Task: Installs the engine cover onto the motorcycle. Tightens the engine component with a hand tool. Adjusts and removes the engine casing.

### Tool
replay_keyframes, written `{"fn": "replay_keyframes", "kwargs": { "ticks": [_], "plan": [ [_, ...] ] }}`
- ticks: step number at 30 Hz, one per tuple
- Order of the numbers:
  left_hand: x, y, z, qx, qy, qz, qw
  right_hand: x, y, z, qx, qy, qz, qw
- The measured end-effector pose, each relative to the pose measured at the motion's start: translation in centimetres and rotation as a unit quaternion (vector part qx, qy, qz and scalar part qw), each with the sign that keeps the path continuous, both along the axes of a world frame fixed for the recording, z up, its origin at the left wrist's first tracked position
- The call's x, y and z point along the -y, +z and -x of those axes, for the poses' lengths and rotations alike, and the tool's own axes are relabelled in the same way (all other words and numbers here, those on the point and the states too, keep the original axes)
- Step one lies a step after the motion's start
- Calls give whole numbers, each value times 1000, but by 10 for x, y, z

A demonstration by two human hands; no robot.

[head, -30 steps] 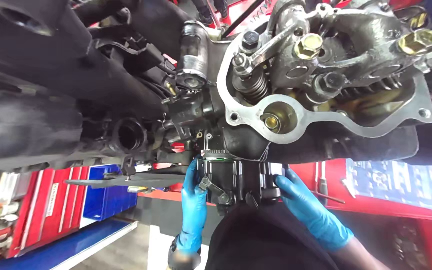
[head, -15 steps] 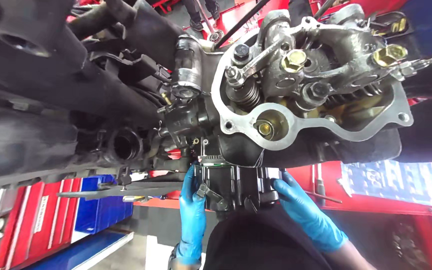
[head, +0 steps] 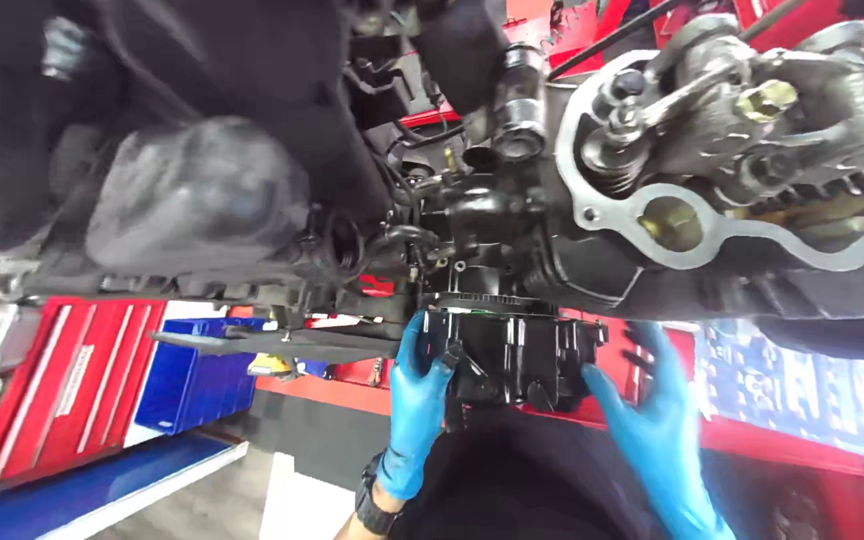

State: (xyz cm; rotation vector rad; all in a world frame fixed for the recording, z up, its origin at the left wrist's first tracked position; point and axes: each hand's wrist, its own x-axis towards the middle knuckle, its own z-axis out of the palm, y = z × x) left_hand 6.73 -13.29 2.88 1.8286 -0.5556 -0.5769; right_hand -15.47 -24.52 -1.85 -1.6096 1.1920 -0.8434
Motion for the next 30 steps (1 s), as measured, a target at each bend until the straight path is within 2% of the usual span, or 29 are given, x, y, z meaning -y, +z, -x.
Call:
{"fn": "replay_keyframes", "kwargs": {
  "ticks": [1, 3, 5, 7, 14, 30],
  "plan": [
    [-1, 0, -1, -3, -2, -8, 1000, -2, 13, -3, -3, -8, 93, 996],
    [-1, -1, -2, -12, -2, -21, 1000, -11, 40, -26, 16, 33, 198, 979],
    [-1, -2, -3, -16, -7, -24, 1000, -21, 53, -62, -9, 80, 248, 965],
    [0, 0, -4, -32, -3, -23, 999, -26, 54, -88, -56, 67, 278, 957],
    [-2, -2, -4, -37, -11, -43, 998, -21, 55, -95, -119, 30, 321, 939],
    [-2, 0, -7, -19, -25, -108, 994, -17, 62, -97, -190, 84, 289, 934]
  ]
}}
